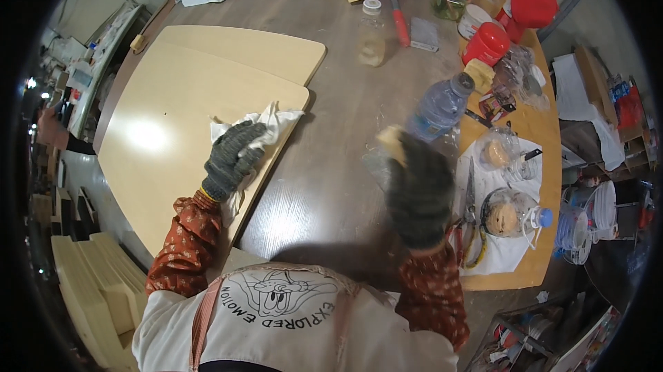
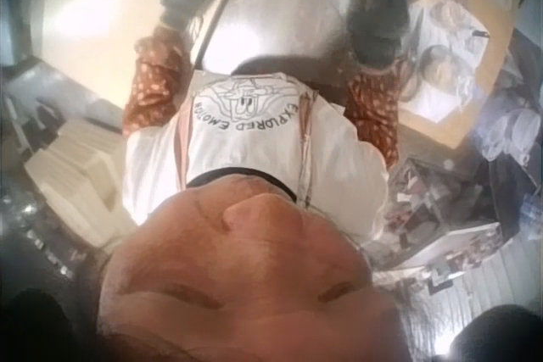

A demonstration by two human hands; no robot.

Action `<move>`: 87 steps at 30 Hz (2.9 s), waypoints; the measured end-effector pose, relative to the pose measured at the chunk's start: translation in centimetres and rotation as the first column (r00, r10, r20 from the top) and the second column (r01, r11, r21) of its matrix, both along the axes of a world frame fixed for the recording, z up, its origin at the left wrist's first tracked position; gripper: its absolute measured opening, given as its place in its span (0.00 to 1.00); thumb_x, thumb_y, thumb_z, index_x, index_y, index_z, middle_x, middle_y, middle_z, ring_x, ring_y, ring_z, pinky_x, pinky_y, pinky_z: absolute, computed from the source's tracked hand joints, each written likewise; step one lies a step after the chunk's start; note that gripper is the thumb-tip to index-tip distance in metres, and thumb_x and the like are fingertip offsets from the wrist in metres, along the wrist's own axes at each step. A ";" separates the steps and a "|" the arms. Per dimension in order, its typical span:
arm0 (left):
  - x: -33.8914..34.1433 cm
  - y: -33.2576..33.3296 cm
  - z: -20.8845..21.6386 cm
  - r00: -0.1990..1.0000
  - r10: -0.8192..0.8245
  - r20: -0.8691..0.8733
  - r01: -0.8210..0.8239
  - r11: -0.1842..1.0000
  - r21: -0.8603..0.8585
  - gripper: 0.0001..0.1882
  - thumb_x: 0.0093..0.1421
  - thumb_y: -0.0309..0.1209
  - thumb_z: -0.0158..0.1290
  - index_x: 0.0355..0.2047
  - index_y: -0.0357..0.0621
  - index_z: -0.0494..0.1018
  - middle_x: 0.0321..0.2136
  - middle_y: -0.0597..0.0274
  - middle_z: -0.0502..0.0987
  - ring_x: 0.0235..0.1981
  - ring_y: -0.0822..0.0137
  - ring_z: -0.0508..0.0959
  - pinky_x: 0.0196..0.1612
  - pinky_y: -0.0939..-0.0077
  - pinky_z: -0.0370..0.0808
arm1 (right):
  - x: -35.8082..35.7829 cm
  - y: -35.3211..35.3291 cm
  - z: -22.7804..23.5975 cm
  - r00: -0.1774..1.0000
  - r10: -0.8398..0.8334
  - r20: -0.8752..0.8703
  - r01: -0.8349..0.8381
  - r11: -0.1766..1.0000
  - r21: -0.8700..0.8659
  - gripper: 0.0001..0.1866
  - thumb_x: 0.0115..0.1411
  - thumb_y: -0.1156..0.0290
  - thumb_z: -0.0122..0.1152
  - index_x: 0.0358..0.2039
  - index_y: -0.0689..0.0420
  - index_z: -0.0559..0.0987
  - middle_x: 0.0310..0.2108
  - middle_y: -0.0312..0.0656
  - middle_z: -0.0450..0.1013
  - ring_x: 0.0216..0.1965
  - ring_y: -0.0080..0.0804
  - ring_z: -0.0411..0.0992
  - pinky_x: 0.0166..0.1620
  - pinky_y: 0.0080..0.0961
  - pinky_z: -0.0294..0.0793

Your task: The person wipes a wooden board with a cloth, rubs the surface with a yellow block, and marks a line along one edge with a pen.

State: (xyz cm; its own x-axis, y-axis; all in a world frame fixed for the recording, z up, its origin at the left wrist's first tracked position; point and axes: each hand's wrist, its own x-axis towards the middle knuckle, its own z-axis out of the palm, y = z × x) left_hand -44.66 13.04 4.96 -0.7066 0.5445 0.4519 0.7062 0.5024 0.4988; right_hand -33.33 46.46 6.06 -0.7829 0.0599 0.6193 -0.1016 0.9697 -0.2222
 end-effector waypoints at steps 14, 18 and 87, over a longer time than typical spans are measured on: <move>-3.7 7.1 -1.6 0.957 -0.076 -0.280 -0.007 0.959 -0.284 0.20 0.53 0.31 0.51 0.48 0.46 0.72 0.49 0.55 0.72 0.53 0.57 0.70 0.57 0.59 0.64 | 6.8 4.3 -4.1 0.827 -0.561 0.030 0.535 0.802 0.268 0.16 0.60 0.74 0.46 0.49 0.56 0.72 0.50 0.45 0.69 0.51 0.40 0.66 0.54 0.35 0.63; 2.6 3.1 0.6 0.968 -0.132 -0.213 0.058 0.945 -0.323 0.20 0.56 0.34 0.46 0.47 0.40 0.72 0.47 0.51 0.74 0.51 0.53 0.72 0.56 0.56 0.65 | 6.8 3.9 -2.1 0.817 -0.573 0.070 0.547 0.807 0.225 0.15 0.62 0.73 0.47 0.49 0.58 0.72 0.51 0.44 0.68 0.53 0.37 0.66 0.54 0.34 0.63; 7.5 1.6 2.2 0.496 -0.735 0.463 -0.768 -0.122 0.629 0.19 0.67 0.40 0.41 0.52 0.41 0.65 0.46 0.61 0.72 0.48 0.70 0.72 0.49 0.72 0.72 | -6.9 -11.0 7.9 0.733 0.654 0.188 -0.632 0.552 0.545 0.25 0.54 0.67 0.50 0.54 0.57 0.67 0.35 0.45 0.68 0.38 0.41 0.67 0.44 0.41 0.65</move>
State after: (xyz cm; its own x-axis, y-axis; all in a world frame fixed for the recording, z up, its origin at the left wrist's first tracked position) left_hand -37.17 14.63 7.21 -0.9518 0.1511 -0.2670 -0.2380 -0.9128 0.3318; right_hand -40.26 35.49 14.01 -0.4554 -0.7996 0.3914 -0.7432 0.5835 0.3273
